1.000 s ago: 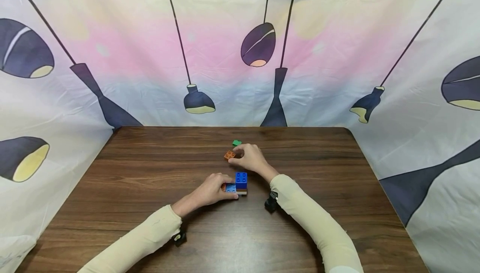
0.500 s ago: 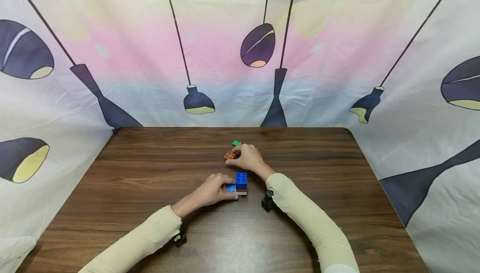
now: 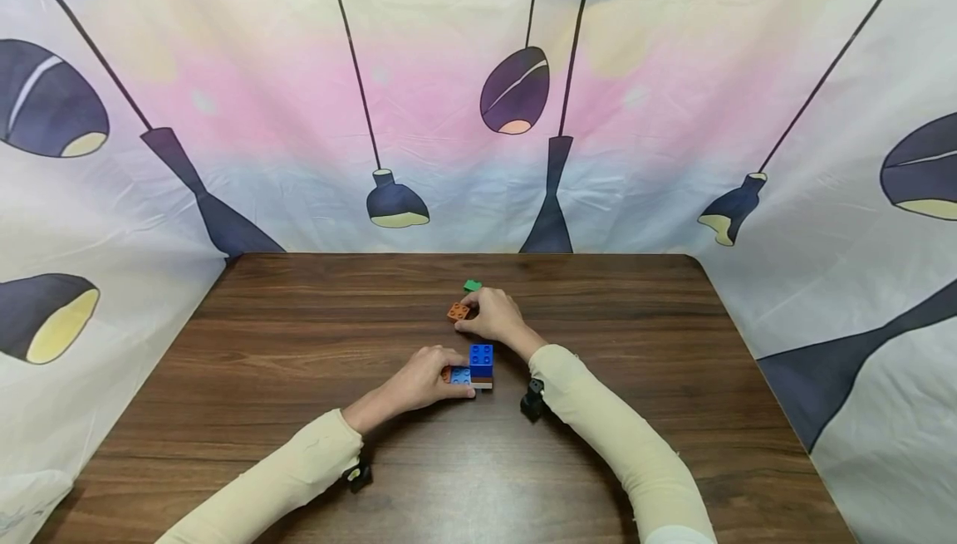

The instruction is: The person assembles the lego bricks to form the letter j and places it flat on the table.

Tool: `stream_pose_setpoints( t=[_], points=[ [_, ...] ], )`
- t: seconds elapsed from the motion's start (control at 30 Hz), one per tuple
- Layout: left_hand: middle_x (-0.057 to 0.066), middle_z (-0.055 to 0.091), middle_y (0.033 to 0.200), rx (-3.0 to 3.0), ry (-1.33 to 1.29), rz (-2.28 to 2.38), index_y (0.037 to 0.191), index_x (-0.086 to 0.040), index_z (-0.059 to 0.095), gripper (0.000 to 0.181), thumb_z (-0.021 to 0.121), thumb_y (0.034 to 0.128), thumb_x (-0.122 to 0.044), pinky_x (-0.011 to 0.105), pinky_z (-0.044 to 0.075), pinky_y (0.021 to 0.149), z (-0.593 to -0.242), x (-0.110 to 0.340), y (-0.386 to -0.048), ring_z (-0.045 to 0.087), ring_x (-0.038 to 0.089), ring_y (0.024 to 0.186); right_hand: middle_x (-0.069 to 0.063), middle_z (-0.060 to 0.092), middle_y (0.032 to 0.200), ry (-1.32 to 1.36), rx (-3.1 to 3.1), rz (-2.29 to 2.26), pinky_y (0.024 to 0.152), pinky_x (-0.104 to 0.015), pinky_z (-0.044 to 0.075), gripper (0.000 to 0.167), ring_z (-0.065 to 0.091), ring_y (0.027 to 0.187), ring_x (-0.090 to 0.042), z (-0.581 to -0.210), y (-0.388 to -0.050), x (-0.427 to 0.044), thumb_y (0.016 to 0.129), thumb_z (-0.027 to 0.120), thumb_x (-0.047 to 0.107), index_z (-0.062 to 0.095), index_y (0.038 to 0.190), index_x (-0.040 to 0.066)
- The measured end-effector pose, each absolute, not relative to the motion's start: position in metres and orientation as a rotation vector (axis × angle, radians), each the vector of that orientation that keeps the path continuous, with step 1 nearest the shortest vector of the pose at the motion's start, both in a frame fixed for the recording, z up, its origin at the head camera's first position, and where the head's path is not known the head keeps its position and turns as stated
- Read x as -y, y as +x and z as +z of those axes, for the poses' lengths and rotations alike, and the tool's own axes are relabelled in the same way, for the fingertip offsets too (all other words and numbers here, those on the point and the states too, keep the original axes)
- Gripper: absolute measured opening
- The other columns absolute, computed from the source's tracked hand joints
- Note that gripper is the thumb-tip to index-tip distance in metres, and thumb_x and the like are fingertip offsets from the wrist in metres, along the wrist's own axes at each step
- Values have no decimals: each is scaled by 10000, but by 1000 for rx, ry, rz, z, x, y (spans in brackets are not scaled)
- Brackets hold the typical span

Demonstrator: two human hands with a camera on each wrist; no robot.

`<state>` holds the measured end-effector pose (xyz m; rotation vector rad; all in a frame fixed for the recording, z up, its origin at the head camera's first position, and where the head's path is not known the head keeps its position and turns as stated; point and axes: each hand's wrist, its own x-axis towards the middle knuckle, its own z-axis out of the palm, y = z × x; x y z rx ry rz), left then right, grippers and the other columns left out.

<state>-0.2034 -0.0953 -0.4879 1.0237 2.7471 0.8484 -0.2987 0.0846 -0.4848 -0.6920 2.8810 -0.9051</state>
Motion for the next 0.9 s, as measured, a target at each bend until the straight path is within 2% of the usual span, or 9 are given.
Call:
stream_pose_setpoints(
  t=[0.27, 0.43, 0.67, 0.9],
  points=[
    [80, 749, 1178, -2744, 1009, 855, 1235, -59, 742, 447, 812, 893, -338, 430, 537, 912, -488, 95, -203, 689, 234, 1053, -90, 748, 1096, -743, -2827, -983, 818, -398, 567, 429, 694, 955, -217, -485, -298, -97, 915, 791, 228, 701, 1308, 81],
    [89, 750, 1172, -2742, 1017, 859, 1235, -48, 739, 450, 809, 896, -335, 425, 542, 905, -487, 95, -203, 691, 239, 1051, -97, 744, 1135, -774, -2823, -1017, 846, -406, 570, 432, 701, 1003, -227, -478, -296, -105, 911, 796, 231, 699, 1305, 84],
    [93, 750, 1165, -2744, 1032, 865, 1230, -44, 740, 447, 809, 897, -333, 410, 552, 874, -487, 95, -203, 697, 230, 1026, -61, 742, 1072, -777, -2793, -1051, 736, -347, 566, 408, 693, 893, -167, -465, -291, -115, 912, 795, 246, 709, 1278, 90],
    [89, 755, 1149, -2744, 1035, 854, 1227, -49, 742, 443, 806, 899, -340, 395, 557, 856, -486, 94, -203, 700, 221, 1012, -57, 736, 1134, -811, -2797, -1067, 777, -364, 575, 399, 699, 955, -193, -453, -283, -122, 921, 784, 251, 709, 1284, 103]
  ],
)
